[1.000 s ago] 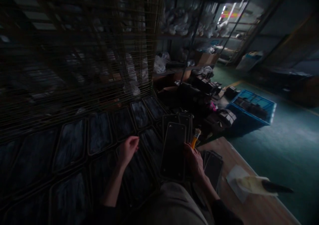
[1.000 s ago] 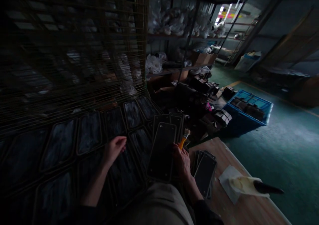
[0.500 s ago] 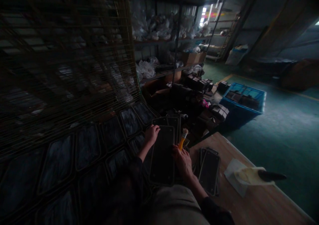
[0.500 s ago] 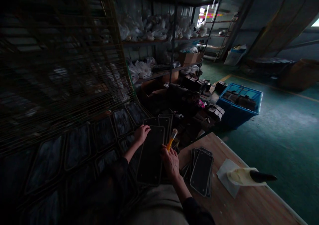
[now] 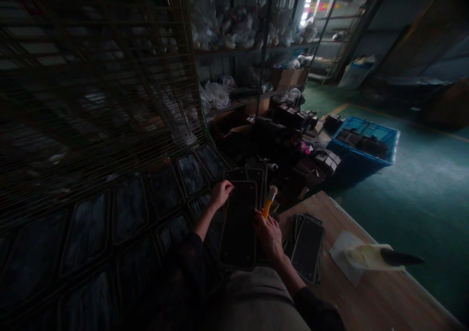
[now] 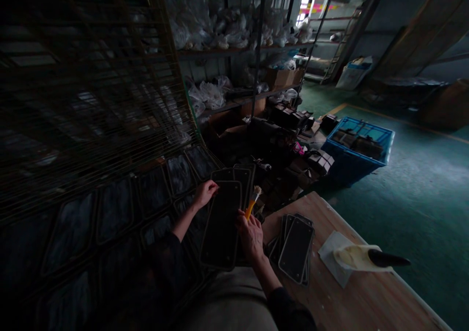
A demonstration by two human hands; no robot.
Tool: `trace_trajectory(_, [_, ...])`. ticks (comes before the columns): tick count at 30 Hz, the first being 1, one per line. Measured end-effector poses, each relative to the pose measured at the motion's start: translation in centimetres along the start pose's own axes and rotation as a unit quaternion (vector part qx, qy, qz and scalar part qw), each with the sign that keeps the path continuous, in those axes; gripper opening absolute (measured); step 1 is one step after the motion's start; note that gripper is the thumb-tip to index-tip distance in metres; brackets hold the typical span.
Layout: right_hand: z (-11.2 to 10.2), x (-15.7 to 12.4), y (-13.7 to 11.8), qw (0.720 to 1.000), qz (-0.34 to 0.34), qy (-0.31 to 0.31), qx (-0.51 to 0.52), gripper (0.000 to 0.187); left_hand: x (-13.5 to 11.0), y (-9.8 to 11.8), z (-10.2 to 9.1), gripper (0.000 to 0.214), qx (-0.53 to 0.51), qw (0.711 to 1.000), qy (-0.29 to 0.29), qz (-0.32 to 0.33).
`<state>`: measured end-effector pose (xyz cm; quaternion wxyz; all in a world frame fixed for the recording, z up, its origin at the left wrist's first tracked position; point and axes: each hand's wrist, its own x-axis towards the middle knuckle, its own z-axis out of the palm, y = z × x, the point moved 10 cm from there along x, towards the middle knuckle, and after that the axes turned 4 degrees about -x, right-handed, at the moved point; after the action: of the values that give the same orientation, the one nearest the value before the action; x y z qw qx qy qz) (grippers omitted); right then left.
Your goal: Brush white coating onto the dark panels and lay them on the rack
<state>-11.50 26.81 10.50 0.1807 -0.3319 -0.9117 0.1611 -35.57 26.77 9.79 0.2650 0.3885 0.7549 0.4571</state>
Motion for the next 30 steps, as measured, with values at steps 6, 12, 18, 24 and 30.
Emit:
trace_trajectory(6, [0.3, 0.0, 0.1, 1.0, 0.005, 0.012, -0.015, 0.022, -1.0, 0.2, -0.4, 0.016, -0.136, 0.99, -0.027, 0.005])
trace_trajectory(12, [0.0, -0.2, 0.0, 1.0, -0.004, 0.02, 0.0, 0.021, -4.9, 0.3, -3.3, 0.037, -0.291, 0.956, 0.008, -0.044])
trace_trajectory(18, [0.2, -0.2, 0.3, 1.0, -0.008, 0.026, -0.011, 0.023, -11.9, 0.4, -1.6, 0.035, -0.394, 0.913, -0.029, -0.103])
trace_trajectory(24, [0.1, -0.2, 0.2, 0.999, -0.016, 0.039, -0.009, 0.024, -18.8, -0.2, 2.4, 0.035, -0.455, 0.874, -0.067, -0.157])
trace_trajectory(30, [-0.6, -0.3, 0.0, 0.998, -0.032, 0.049, 0.004, 0.024, -23.6, -1.6, 5.4, 0.032, -0.465, 0.857, -0.089, -0.203])
